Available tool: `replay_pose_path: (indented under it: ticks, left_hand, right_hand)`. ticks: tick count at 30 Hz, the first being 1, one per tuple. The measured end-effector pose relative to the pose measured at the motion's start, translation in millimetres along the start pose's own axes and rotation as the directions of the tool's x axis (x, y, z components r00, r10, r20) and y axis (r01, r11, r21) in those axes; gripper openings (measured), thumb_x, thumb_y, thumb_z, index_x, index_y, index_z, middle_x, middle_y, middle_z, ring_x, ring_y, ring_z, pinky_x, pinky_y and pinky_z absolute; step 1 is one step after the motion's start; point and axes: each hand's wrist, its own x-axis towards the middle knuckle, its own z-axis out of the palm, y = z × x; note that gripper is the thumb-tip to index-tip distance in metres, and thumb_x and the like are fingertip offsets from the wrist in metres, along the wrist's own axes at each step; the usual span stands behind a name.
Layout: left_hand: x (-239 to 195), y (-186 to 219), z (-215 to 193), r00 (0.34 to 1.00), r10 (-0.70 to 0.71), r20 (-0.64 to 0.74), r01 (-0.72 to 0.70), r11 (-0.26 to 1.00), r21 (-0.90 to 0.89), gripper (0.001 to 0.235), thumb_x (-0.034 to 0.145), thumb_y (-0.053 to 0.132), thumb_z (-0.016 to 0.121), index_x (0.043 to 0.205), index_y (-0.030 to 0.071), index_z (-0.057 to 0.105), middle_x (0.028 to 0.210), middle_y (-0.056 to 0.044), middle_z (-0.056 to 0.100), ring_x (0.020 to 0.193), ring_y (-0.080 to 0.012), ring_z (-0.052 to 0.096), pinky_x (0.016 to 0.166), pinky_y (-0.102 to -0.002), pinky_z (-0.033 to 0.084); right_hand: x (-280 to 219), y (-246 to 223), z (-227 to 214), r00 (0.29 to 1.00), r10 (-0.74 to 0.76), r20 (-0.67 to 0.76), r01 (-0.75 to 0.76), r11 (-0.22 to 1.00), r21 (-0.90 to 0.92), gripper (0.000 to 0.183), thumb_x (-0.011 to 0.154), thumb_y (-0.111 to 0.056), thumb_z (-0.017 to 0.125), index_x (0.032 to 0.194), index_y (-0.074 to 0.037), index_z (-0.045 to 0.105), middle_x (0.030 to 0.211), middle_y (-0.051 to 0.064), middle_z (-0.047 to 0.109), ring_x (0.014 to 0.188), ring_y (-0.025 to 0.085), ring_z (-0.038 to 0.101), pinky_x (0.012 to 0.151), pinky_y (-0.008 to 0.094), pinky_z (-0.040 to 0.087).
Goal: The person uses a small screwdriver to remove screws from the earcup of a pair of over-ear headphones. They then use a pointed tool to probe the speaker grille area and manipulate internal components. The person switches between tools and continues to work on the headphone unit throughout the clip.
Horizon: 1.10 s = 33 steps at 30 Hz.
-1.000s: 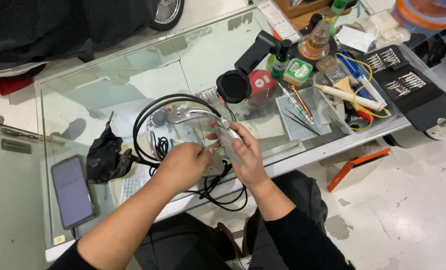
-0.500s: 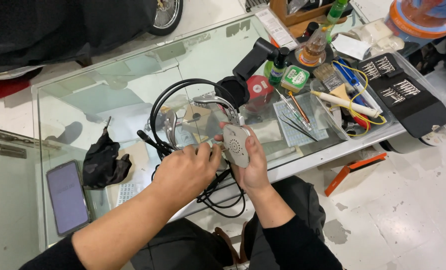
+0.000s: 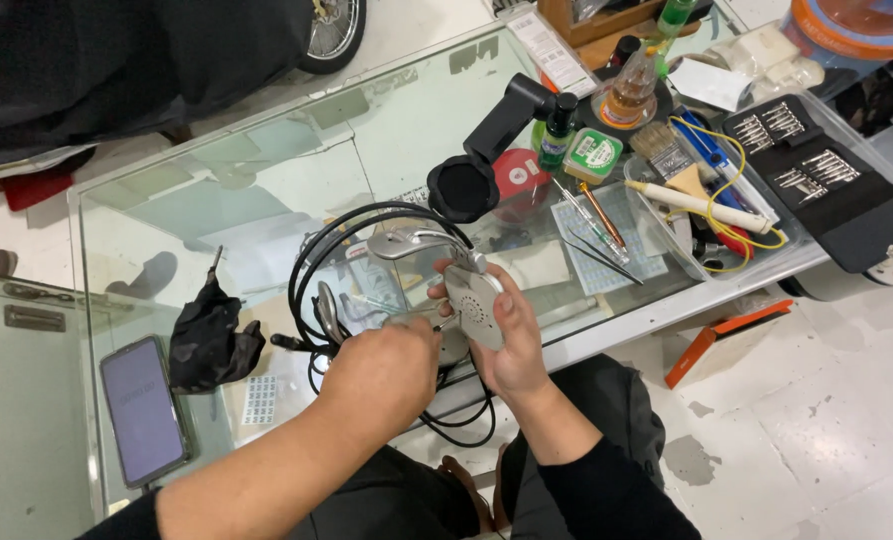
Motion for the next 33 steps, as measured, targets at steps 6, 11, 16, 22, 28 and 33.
replay_pose_path:
  ticks: [6,11,16,22,28,33]
  left_hand:
    - [20.4,-8.1,-57.0,0.696,-0.259,0.670,0.681,0.533,-0.502,0.041,0.092,0.032,0.049,0.077,0.006,0.077,0.064,-0.016,0.068,0.063,-0.0309,0.065,0.059,-0.037,0.052]
    - [11.3,-18.7,-38.2,0.562,-0.331,0.758,0.822,0.123,-0.556,0.036,0.091,0.038,0.063,0.076,0.006,0.073,0.060,-0.010,0.053,0.056,-0.0228,0.048,0.050,-0.030,0.038]
    - [12.3,-22.7,-57.0,0.772,-0.357,0.526,0.618,0.616,-0.489,0.038,0.077,0.033,0.074,0.105,0.007,0.071,0.093,-0.020,0.075,0.099,-0.0433,0.072,0.085,-0.050,0.057]
    - [-16.7,-16.1,-9.7,0.918,0.343,-0.201,-0.261,0.902,0.344,0.020,0.084,0.012,0.056,0.100,0.009,0.067,0.078,-0.003,0.058,0.068,-0.0185,0.065,0.051,-0.024,0.054]
    - [-15.0,-18.5,-10.2,0.866,0.438,-0.241,-0.285,0.829,0.480,0.012,0.084,0.008,0.055,0.087,0.007,0.067,0.064,-0.002,0.053,0.052,-0.0172,0.059,0.044,-0.025,0.048]
    - [-9.9,-8.3,-3.7,0.989,-0.146,0.039,0.151,0.949,-0.278,0.032,0.100,0.023,0.056,0.074,0.005,0.062,0.052,-0.006,0.056,0.044,-0.0249,0.063,0.040,-0.032,0.049]
  right_hand:
    - [-7.8,-1.4,4.9,0.998,-0.036,0.042,0.037,0.999,-0.018,0.074,0.093,-0.054,0.059,0.132,0.009,0.052,0.125,0.038,0.063,0.105,0.041,0.068,0.085,0.044,0.055]
    - [-4.5,-4.0,16.7,0.994,-0.060,0.095,0.064,0.997,-0.038,0.071,0.091,-0.045,0.069,0.133,0.010,0.053,0.125,0.038,0.064,0.102,0.040,0.068,0.083,0.042,0.054]
    - [1.5,2.8,9.4,0.995,-0.035,0.094,0.045,0.993,-0.107,0.067,0.095,-0.045,0.064,0.136,0.007,0.052,0.133,0.035,0.062,0.111,0.039,0.068,0.085,0.040,0.054]
    - [1.5,0.9,2.9,0.999,0.016,0.028,-0.015,1.000,-0.019,0.057,0.102,-0.044,0.051,0.136,0.001,0.047,0.127,0.030,0.067,0.101,0.033,0.072,0.083,0.039,0.057]
    - [-0.5,6.0,3.2,1.000,0.013,0.022,-0.013,1.000,-0.012,0.063,0.102,-0.045,0.050,0.139,0.005,0.049,0.129,0.034,0.065,0.106,0.039,0.072,0.085,0.042,0.058]
    - [-1.2,3.3,6.8,0.997,-0.044,0.060,0.044,0.999,-0.008,0.072,0.097,-0.047,0.060,0.141,0.009,0.049,0.132,0.035,0.063,0.111,0.038,0.068,0.089,0.042,0.056]
